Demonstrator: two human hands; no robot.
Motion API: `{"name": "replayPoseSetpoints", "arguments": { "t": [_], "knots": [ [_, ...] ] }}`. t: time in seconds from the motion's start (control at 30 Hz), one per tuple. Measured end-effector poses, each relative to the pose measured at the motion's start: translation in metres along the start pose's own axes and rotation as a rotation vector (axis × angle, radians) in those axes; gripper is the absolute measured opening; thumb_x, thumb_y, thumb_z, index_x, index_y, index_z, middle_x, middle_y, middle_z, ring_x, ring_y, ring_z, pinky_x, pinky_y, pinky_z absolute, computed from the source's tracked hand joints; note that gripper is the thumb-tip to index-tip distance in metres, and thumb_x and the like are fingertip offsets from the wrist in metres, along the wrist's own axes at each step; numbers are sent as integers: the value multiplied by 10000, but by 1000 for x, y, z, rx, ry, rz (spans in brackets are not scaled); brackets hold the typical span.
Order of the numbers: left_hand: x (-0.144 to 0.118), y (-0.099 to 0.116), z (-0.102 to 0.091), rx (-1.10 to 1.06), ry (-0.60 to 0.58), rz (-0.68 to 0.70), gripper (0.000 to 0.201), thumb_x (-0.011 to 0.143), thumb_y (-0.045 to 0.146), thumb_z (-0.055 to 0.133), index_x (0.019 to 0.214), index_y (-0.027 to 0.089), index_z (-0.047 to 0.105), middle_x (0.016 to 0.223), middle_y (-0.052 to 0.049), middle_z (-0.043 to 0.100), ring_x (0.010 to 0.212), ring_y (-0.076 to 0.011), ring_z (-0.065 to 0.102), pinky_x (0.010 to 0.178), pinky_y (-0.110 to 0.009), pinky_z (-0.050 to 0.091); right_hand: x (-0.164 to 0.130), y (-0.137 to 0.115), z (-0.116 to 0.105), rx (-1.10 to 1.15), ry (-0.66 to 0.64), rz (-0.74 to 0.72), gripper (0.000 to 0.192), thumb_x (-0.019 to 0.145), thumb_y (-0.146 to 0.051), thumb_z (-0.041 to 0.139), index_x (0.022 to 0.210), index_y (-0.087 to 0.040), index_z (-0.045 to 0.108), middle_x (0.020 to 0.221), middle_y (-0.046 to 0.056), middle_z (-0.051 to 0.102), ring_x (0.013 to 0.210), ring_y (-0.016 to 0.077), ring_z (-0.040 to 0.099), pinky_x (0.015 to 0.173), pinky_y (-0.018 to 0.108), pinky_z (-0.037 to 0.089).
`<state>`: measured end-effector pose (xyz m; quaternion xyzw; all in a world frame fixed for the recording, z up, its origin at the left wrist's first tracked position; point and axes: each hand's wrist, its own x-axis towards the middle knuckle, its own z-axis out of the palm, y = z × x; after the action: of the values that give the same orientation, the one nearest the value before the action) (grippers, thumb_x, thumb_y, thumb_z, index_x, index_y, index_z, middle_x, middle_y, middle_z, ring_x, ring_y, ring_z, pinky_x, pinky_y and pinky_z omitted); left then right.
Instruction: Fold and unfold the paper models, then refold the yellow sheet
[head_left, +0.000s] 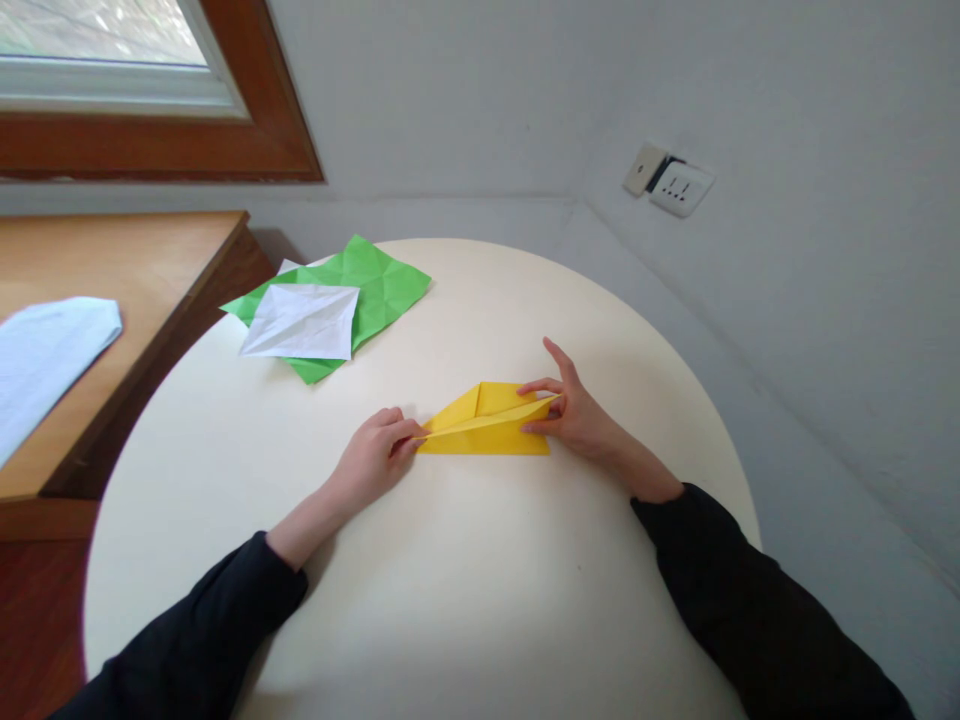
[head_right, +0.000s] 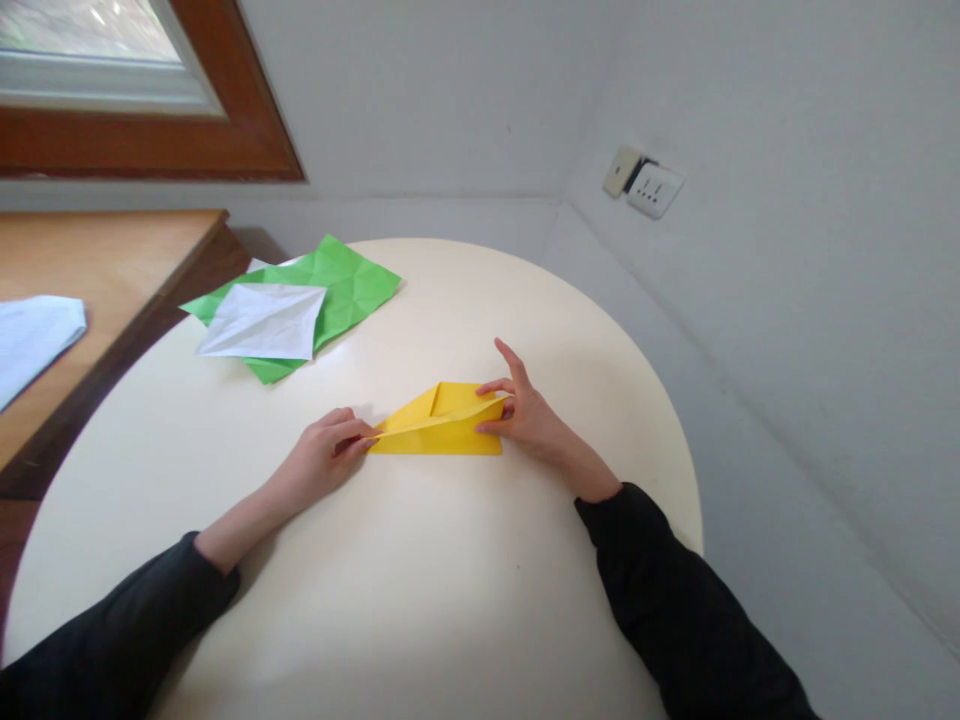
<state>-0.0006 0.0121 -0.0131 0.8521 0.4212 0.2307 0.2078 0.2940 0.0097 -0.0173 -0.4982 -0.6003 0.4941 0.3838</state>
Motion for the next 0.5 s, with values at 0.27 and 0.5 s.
{"name": "replayPoseSetpoints", "arguments": {
  "t": [0.27, 0.5],
  "knots": [
    [-1, -3, 2, 31, 9, 32, 232, 854, 199, 444, 829, 159, 671, 688, -44, 511, 650, -160, 493, 584, -260, 397, -6, 4, 5, -49, 114, -58, 932, 622, -263, 756, 1393, -330, 237, 831, -28, 562, 739, 155, 616, 746, 340, 549],
    [-1, -3, 3, 28, 8, 26, 209, 848, 198, 452, 796, 170, 652, 674, -32, 499, 638, -152, 487, 573, -255, 391, -5, 3, 4, -94, 108, -19, 599, 612, -271, 754, 1168, -248, 533, 812, -11, 564, 705, 155, 618, 684, 329, 561]
  ]
}}
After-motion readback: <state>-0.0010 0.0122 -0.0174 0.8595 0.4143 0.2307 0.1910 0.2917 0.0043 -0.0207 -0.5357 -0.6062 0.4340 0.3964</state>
